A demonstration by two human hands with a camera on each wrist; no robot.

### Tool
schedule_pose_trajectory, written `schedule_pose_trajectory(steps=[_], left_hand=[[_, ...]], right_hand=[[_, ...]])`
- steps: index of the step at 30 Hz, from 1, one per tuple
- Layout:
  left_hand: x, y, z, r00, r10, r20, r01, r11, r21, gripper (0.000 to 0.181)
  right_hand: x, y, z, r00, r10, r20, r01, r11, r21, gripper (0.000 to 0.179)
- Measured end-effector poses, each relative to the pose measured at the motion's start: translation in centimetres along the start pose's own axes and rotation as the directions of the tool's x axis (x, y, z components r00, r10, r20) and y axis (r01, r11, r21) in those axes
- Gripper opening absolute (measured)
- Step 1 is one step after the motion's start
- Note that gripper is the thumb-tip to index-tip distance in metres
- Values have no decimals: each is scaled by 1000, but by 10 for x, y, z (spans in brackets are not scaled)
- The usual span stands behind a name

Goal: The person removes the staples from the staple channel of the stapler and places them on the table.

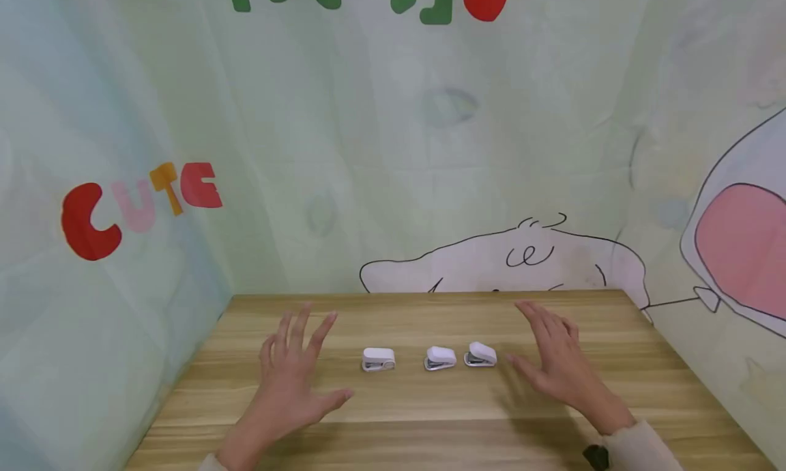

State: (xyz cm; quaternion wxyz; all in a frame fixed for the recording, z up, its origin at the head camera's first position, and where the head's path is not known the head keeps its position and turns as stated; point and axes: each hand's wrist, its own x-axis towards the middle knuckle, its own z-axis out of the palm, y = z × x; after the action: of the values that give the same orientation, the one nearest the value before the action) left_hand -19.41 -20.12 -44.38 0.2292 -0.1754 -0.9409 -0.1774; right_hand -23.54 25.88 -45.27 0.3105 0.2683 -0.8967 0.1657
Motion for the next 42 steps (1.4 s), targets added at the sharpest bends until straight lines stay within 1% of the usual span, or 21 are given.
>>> schedule_pose_trajectory(steps=[2, 4, 7, 11, 13, 15, 18, 20, 22, 28, 30, 31, 33, 37, 39, 42], left_hand=[[4, 9, 7, 1000, 4, 30, -1, 996, -84, 123], [9, 17, 14, 999, 15, 52, -7, 990, -141, 121], [16, 26, 25, 998, 43, 53, -31, 978, -205, 117], [26, 36, 37, 995, 85, 57, -66, 960, -274, 112], [31, 41, 42, 992, 109, 69, -83, 950, -302, 110], [36, 47, 46, 988, 124, 91, -85, 935, -344, 108], [43, 56, 53, 980, 136, 147, -67, 913, -403, 104], [47, 62, 59, 973, 138, 186, -43, 897, -441, 100], [51, 69, 67, 965, 141, 221, -24, 886, -463, 97], [61, 89, 89, 949, 153, 276, 9, 861, -508, 89], [68, 95, 97, 945, 149, 293, 23, 859, -511, 86], [71, 98, 100, 943, 148, 299, 25, 863, -505, 85], [79, 103, 108, 941, 153, 302, 16, 872, -489, 81], [93, 111, 122, 941, 153, 303, -6, 900, -436, 72], [99, 114, 128, 936, 148, 318, 0, 907, -422, 64], [107, 120, 135, 925, 140, 353, 13, 918, -396, 52]], right_hand=[[2, 1, 4, 1000, 10, -20, -8, 996, 91, 84], [3, 2, 8, 999, 25, -20, -22, 988, 154, 77], [3, 3, 16, 999, 50, 2, -49, 973, 225, 66], [2, 4, 28, 996, 77, 35, -83, 958, 274, 54], [2, 4, 34, 994, 96, 55, -108, 951, 290, 50], [3, 3, 40, 991, 112, 75, -130, 946, 297, 47], [7, 1, 49, 984, 138, 111, -167, 932, 322, 43], [9, -1, 53, 981, 148, 126, -183, 923, 338, 41], [10, -2, 56, 976, 160, 147, -203, 912, 357, 40], [11, -2, 63, 961, 183, 207, -250, 894, 373, 37], [11, -1, 64, 956, 197, 217, -267, 891, 368, 36], [11, 0, 65, 952, 206, 224, -278, 888, 366, 36], [11, 1, 65, 945, 220, 244, -299, 881, 366, 36], [12, 0, 66, 932, 225, 283, -324, 868, 377, 33], [13, -1, 67, 930, 223, 292, -327, 865, 381, 32], [14, -2, 67, 930, 215, 299, -323, 865, 384, 30]])
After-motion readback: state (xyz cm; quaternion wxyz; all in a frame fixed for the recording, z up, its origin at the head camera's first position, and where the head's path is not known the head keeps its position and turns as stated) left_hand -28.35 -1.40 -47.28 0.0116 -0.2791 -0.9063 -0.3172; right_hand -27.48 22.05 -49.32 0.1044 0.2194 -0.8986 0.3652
